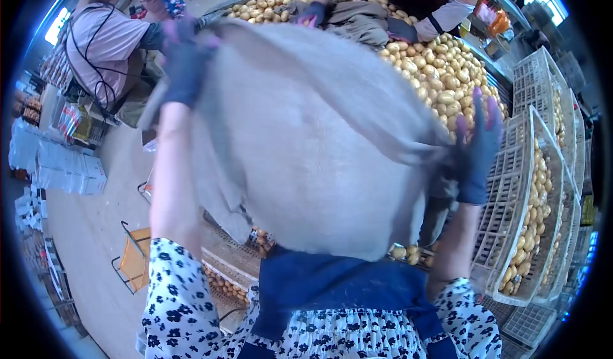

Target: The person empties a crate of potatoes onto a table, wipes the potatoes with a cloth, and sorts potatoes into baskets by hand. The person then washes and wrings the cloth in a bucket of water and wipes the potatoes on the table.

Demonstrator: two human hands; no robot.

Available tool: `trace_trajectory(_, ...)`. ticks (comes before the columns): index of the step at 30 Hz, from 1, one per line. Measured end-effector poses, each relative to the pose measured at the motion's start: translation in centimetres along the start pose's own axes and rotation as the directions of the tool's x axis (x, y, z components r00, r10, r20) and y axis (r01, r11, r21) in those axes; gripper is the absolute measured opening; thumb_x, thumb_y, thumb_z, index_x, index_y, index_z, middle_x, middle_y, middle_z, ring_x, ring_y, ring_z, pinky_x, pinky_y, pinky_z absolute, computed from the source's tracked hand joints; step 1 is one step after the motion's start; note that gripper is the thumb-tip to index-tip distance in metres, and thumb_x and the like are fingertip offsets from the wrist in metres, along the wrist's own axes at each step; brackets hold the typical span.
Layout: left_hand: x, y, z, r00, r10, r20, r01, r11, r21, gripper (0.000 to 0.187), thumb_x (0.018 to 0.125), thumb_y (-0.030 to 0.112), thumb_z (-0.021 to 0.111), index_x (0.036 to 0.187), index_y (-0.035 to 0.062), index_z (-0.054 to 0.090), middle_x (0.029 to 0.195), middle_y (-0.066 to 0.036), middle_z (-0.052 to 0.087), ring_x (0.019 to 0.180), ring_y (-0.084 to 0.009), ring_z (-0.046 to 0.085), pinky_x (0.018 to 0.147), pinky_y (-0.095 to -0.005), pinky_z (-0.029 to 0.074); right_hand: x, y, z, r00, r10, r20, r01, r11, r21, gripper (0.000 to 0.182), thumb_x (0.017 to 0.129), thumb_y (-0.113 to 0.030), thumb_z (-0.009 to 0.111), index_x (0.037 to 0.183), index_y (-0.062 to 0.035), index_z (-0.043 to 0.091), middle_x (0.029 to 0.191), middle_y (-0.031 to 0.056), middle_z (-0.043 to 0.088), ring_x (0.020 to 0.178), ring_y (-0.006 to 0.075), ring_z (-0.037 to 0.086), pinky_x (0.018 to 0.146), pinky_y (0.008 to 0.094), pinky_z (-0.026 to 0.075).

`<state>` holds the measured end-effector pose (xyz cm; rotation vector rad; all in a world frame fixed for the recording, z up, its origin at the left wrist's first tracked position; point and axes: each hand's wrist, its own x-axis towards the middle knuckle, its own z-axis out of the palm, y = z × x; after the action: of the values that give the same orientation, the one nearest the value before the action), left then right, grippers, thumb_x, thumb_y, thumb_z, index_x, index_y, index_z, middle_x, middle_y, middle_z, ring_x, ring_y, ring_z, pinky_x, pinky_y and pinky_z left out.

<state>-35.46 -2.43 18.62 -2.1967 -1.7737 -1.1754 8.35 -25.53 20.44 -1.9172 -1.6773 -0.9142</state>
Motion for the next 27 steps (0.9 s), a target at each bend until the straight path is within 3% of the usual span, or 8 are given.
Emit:
trace_trajectory(2,-6.0,1.1,7.2,0.993,0.002,0.120,-0.050,0.916,0.399,0.080,0.079,0.062,0.048,0.143,0.0288,0.015,0.149,-0.016,0.006,0.134,-0.0436,0.008,0.097,-0.0694,0.010,-2.0,-5.3,3.9,0.971,0.193,0.143,-0.239,0.707,0.666,0.042,0.086,-0.018,0.054,0.128,-0.0158,0.046,0.129,0.0118,0.045,0.120,0.0330,0.041,0.103,0.0449,0.028)
trace_trajectory(5,-17.2,6.3,10.0,0.743,-0.245,0.623,-0.034,0.916,0.401,0.065,0.082,0.057,0.047,0.138,0.0269,0.032,0.147,-0.012,0.018,0.133,-0.0442,0.011,0.095,-0.0692,0.011,-10.5,-11.3,8.6,0.807,-0.092,0.584,-0.074,0.964,0.254,0.052,0.085,-0.035,0.054,0.133,-0.0196,0.041,0.140,0.0092,0.035,0.132,0.0340,0.025,0.101,0.0622,0.014)
trace_trajectory(6,-20.3,6.2,9.7,0.916,0.020,0.402,-0.191,0.900,0.392,0.059,0.082,0.051,0.051,0.134,0.0269,0.039,0.144,-0.010,0.025,0.131,-0.0455,0.014,0.093,-0.0702,0.011,-13.1,-10.5,8.5,0.817,-0.123,0.563,-0.006,0.975,0.222,0.052,0.084,-0.039,0.054,0.133,-0.0244,0.042,0.146,0.0094,0.025,0.132,0.0429,0.018,0.095,0.0689,0.012)
trace_trajectory(9,-23.4,7.9,6.0,0.777,-0.095,0.622,-0.102,0.956,0.274,0.063,0.076,0.041,0.062,0.132,0.0196,0.042,0.145,-0.023,0.014,0.131,-0.0498,0.008,0.099,-0.0646,0.013,-16.1,-8.2,6.8,0.768,0.032,0.640,-0.220,0.951,0.216,0.050,0.077,-0.041,0.060,0.122,-0.0205,0.051,0.148,0.0126,0.014,0.127,0.0563,0.011,0.091,0.0734,0.011)
trace_trajectory(17,-16.2,8.3,19.1,0.867,0.262,0.425,-0.283,0.959,-0.015,0.076,0.062,0.047,0.070,0.129,0.0232,0.042,0.142,-0.025,0.016,0.132,-0.0452,0.013,0.101,-0.0682,0.007,-4.5,-5.6,21.0,0.843,-0.002,0.537,-0.108,0.979,0.173,0.048,0.080,-0.043,0.055,0.124,-0.0242,0.049,0.141,0.0149,0.027,0.125,0.0562,0.014,0.092,0.0718,0.019)
trace_trajectory(21,-9.3,7.8,27.9,0.926,0.315,0.209,-0.343,0.932,0.114,0.069,0.072,0.061,0.056,0.130,0.0251,0.044,0.136,-0.028,0.026,0.129,-0.0447,0.020,0.103,-0.0632,0.009,2.4,-1.5,29.3,0.865,-0.394,0.310,0.396,0.916,0.061,0.044,0.085,-0.032,0.050,0.123,-0.0107,0.051,0.126,0.0251,0.044,0.125,0.0403,0.029,0.101,0.0540,0.024)
trace_trajectory(23,-4.1,8.1,30.6,0.809,0.010,0.588,-0.127,0.979,0.158,0.063,0.084,0.055,0.046,0.135,0.0175,0.038,0.142,-0.026,0.019,0.133,-0.0461,0.007,0.102,-0.0619,0.011,5.3,-0.1,34.1,0.904,-0.365,0.222,0.372,0.928,0.012,0.049,0.085,-0.031,0.046,0.130,-0.0118,0.042,0.132,0.0236,0.041,0.119,0.0432,0.040,0.102,0.0577,0.020)
trace_trajectory(27,-3.1,8.6,35.0,0.945,0.200,0.259,-0.286,0.890,0.356,0.056,0.090,0.042,0.039,0.126,0.0005,0.046,0.132,-0.018,0.044,0.126,-0.0307,0.037,0.101,-0.0541,0.027,5.9,-2.8,37.2,0.684,0.268,0.678,-0.228,0.962,-0.149,0.061,0.085,-0.044,0.044,0.136,-0.0123,0.035,0.147,0.0191,0.017,0.134,0.0402,0.014,0.106,0.0559,0.009)
